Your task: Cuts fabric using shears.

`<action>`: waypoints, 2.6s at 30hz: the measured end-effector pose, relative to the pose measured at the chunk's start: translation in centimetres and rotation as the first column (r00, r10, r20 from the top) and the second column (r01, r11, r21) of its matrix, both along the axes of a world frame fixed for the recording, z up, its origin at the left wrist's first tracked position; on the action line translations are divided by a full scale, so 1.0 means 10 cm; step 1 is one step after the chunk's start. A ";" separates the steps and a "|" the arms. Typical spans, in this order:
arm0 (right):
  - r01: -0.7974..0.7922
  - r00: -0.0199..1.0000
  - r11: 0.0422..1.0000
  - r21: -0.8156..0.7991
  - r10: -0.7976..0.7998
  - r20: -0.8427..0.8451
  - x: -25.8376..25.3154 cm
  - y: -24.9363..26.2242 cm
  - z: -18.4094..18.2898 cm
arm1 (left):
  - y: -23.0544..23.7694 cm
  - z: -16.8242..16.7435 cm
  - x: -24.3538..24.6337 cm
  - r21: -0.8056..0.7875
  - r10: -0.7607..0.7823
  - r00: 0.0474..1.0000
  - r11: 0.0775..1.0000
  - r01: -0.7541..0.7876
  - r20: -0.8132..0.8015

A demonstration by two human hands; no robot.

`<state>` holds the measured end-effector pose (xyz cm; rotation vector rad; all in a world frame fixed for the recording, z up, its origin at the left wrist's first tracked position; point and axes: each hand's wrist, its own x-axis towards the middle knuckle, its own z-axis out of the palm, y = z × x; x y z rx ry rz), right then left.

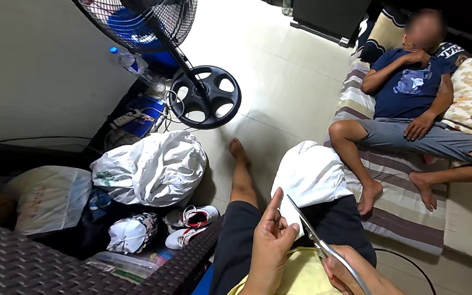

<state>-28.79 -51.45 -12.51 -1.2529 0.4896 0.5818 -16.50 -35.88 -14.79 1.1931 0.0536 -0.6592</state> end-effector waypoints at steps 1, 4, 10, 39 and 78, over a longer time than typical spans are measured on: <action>0.001 1.000 1.000 0.001 -0.001 -0.014 0.00 0.00 0.01 | 0.00 0.00 0.00 0.002 -0.002 1.000 1.000 0.002 -0.006; 0.011 1.000 1.000 0.001 -0.011 -0.027 -0.01 0.00 0.00 | 0.01 -0.01 0.00 0.008 -0.011 1.000 1.000 0.011 -0.015; -0.002 1.000 1.000 -0.023 0.002 -0.015 -0.03 -0.03 -0.01 | 0.03 -0.02 0.02 0.016 -0.028 0.999 0.999 0.029 -0.028; -0.174 0.982 0.977 -0.122 0.163 -0.099 0.14 -0.07 -0.02 | 0.06 -0.01 0.00 -0.019 -0.115 0.981 0.993 0.113 -0.154; -0.304 0.940 0.944 0.129 0.319 -0.117 -0.09 -0.42 0.07 | 0.28 -0.37 0.41 0.015 -0.258 0.960 0.966 0.258 0.105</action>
